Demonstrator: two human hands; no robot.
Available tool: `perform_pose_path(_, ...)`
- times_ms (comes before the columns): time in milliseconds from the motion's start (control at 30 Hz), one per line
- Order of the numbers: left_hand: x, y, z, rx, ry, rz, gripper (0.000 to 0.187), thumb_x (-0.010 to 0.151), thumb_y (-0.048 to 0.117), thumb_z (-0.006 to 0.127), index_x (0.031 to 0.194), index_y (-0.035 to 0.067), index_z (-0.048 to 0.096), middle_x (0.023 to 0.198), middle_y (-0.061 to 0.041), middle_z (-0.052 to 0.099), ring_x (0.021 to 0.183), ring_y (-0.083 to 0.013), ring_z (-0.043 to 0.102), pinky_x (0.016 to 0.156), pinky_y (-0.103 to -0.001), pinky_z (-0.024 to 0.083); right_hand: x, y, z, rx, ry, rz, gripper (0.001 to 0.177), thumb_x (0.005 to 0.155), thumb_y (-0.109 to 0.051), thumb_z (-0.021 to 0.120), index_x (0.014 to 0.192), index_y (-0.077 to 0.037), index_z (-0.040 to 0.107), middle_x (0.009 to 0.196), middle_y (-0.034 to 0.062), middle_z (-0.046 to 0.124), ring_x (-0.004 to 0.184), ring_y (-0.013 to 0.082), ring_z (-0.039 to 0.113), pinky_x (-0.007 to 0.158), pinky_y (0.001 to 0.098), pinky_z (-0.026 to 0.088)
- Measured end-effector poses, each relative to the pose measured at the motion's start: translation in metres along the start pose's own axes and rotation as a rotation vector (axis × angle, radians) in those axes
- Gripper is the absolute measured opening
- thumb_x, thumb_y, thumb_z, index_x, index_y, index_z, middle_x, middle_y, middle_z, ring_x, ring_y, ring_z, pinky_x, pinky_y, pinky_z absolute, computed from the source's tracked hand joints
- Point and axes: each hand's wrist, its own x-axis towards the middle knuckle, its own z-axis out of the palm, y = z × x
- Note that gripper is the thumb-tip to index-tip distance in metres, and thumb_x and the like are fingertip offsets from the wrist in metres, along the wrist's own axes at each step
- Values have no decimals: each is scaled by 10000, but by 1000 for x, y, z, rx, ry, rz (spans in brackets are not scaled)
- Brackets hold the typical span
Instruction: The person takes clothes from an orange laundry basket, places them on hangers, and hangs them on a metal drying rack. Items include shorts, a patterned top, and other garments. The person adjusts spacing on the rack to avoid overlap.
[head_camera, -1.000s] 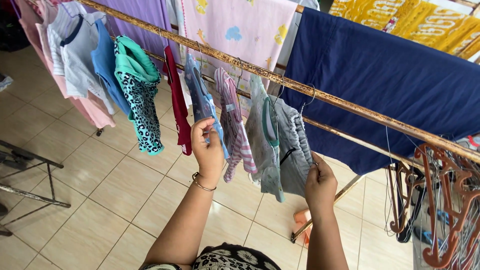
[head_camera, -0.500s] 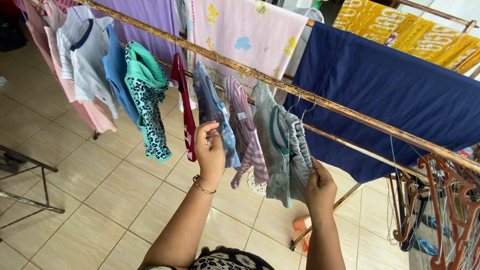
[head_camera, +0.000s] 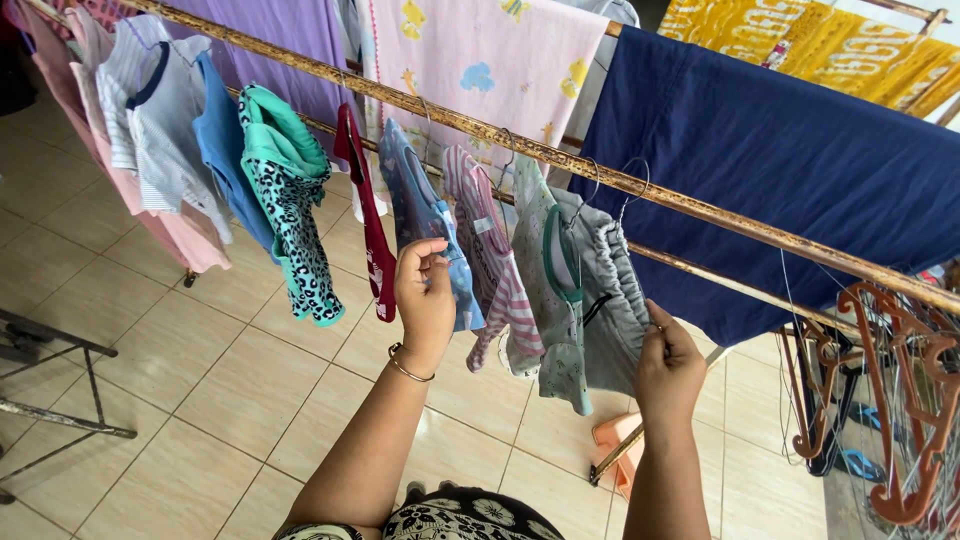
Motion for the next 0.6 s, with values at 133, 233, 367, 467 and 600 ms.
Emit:
perform_pose_path(133, -2, 2, 7, -2, -42, -2, 239, 895, -83, 540, 1003, 79, 677, 973, -78, 647, 806, -182, 668, 707, -262, 554, 10, -7, -25, -28, 34, 0, 369, 951, 79, 566, 1216, -74, 773, 972, 145, 725, 861, 136, 574, 813, 340, 520)
perform_pose_path(233, -6, 0, 8, -10, -70, -36, 254, 900, -83, 525, 997, 85, 689, 949, -70, 652, 788, -181, 670, 698, -270, 559, 11, -5, -44, -58, 42, 15, 364, 941, 69, 583, 1183, -105, 791, 916, 102, 709, 812, 105, 559, 753, 296, 503)
perform_pose_path(367, -12, 3, 16, -13, -121, -103, 240, 931, -35, 497, 1035, 88, 674, 968, -67, 651, 834, -175, 678, 773, -285, 563, 11, -23, -61, 1, 86, 121, 329, 969, 31, 560, 1210, -67, 760, 928, 60, 702, 788, 79, 533, 712, 236, 461)
perform_pose_path(467, -16, 6, 26, -12, -177, -127, 227, 960, -2, 479, 1060, 96, 658, 1012, -47, 676, 865, -161, 674, 824, -284, 552, 12, -27, -74, 7, 95, 187, 299, 992, -14, 564, 1235, -47, 734, 1003, 40, 719, 830, 80, 571, 741, 209, 445)
perform_pose_path(600, -22, 10, 33, -3, -222, -86, 223, 965, -1, 475, 1059, 95, 653, 1016, -42, 671, 855, -169, 680, 806, -286, 539, 12, -31, -91, -34, 22, 197, 281, 975, -4, 563, 1201, -33, 727, 1127, 112, 740, 1032, 175, 673, 925, 289, 526)
